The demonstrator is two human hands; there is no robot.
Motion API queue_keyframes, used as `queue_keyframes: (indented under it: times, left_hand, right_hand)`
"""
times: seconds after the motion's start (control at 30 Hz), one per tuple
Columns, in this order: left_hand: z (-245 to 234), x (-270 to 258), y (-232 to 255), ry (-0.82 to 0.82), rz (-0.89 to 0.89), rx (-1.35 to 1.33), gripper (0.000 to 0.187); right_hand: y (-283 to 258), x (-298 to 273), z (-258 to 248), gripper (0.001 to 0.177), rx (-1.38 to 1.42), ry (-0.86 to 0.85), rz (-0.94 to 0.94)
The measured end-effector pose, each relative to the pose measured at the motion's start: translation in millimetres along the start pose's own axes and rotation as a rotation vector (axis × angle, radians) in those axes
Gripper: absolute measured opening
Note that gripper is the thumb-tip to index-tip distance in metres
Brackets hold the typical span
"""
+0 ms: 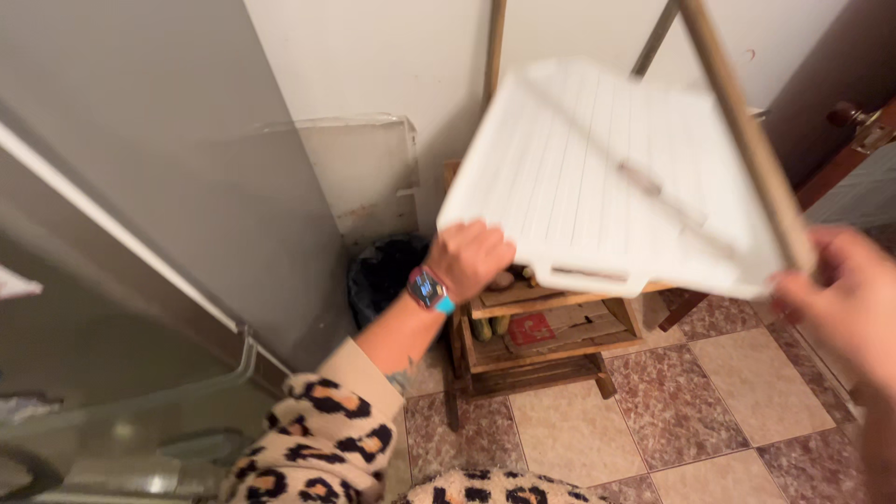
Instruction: The person wipes the top and side of a refrigerator using a cloth and a green scouring pad, after moving items from the top of the appliance and wiping a white tray.
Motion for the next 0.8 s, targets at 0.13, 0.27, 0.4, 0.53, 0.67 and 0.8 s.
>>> queue_keyframes:
  times: [0.13, 0.27, 0.4, 0.53, 0.67, 0.8]
  left_hand:
    - [24, -67, 5, -0.094, -0.109, -0.074, 0.028]
    - [68, -141, -2, -0.21, -0.146, -0.115, 0.027]
    - [98, -187, -13, -0.267, -0.177, -0.151, 0.02]
    - [122, -229, -19, -0.368, -0.242, -0.124, 0.012]
    - [153, -294, -40, -0.529, -0.665, -0.077, 0.028]
    - [108, -303, -24, -0.27, -1.91, 0.13, 0.047]
  right_hand:
    - [8, -48, 55, 0.05, -0.315, 0.015, 0.315]
    - [0, -76, 113, 0.051, -0.246, 0.051, 0.56]
    - [85, -106, 156, 0.052, -0.254, 0.093, 0.619]
    - [129, -146, 197, 0.052, -0.332, 0.062, 0.683]
    - [143, -172, 242, 0.048, -0.184, -0.018, 0.789]
    - [111, -172, 264, 0.036, -0.095, -0.156, 0.877]
Point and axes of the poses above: each hand's wrist, its own x-axis towards the middle knuckle, its own z-axis out of the palm, y = z × x, the point moved 4 cm from there along x, towards the middle knuckle, and after that the axes turned 5 degrees about y, right-handed, at the moved point
